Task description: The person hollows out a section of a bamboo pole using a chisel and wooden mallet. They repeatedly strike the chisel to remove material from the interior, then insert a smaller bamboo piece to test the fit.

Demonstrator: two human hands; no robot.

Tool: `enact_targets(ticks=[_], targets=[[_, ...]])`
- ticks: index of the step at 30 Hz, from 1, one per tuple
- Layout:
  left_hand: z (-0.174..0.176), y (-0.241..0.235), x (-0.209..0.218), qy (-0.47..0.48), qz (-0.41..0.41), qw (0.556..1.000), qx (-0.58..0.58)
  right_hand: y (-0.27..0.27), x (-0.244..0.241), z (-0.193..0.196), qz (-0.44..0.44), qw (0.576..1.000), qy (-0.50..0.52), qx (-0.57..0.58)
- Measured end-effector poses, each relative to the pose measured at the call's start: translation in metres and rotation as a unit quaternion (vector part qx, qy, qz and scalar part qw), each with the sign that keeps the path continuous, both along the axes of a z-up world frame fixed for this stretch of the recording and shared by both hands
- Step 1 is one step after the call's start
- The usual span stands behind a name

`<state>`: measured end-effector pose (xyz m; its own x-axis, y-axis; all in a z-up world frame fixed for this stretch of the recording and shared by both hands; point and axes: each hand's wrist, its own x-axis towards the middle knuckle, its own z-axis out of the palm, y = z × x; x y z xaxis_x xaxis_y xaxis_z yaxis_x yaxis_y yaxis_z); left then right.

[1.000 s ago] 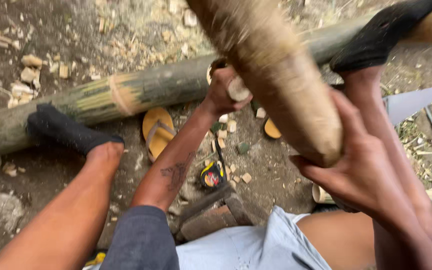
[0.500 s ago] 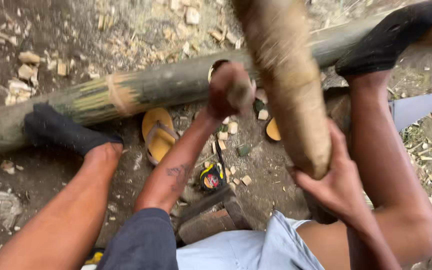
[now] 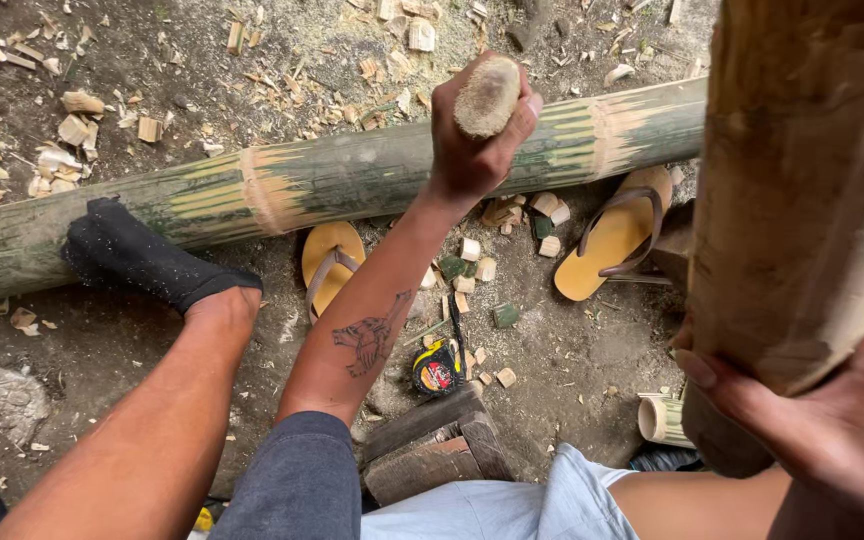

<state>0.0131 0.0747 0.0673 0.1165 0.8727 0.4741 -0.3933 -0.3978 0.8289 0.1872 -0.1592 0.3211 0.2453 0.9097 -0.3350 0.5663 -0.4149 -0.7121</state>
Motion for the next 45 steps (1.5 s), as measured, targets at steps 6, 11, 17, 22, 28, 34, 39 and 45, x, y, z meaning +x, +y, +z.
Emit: enact_targets(ticks=[6, 11, 17, 22, 28, 34, 39, 45], targets=[[0.001, -0.008, 0.001, 0.011, 0.004, 1.000, 0.006, -0.013, 0.032, -0.015, -0.065, 0.957, 0.018, -0.281], [-0.012, -0.013, 0.005, 0.084, 0.061, 0.991, 0.085, 0.043, -0.009, -0.006, 0.097, 0.941, -0.298, -0.125], [-0.013, -0.008, 0.009, 0.045, 0.040, 0.997, 0.038, 0.069, -0.044, 0.043, 0.135, 0.952, -0.274, 0.016], [-0.027, -0.017, 0.014, 0.070, 0.035, 0.996, 0.039, 0.072, -0.060, 0.050, 0.186, 0.937, -0.260, 0.142], [-0.037, -0.026, 0.019, 0.196, 0.067, 0.977, 0.057, 0.073, -0.062, 0.035, 0.222, 0.924, -0.311, -0.004], [-0.024, -0.026, 0.004, 0.110, -0.014, 0.994, 0.020, 0.041, -0.047, 0.050, 0.202, 0.945, -0.215, 0.141], [-0.018, -0.026, -0.005, 0.156, 0.027, 0.980, 0.123, 0.071, -0.077, 0.036, 0.184, 0.941, -0.284, 0.001], [-0.063, -0.014, 0.015, 0.222, -0.038, 0.974, 0.002, 0.034, -0.049, 0.033, 0.132, 0.980, -0.143, 0.029]])
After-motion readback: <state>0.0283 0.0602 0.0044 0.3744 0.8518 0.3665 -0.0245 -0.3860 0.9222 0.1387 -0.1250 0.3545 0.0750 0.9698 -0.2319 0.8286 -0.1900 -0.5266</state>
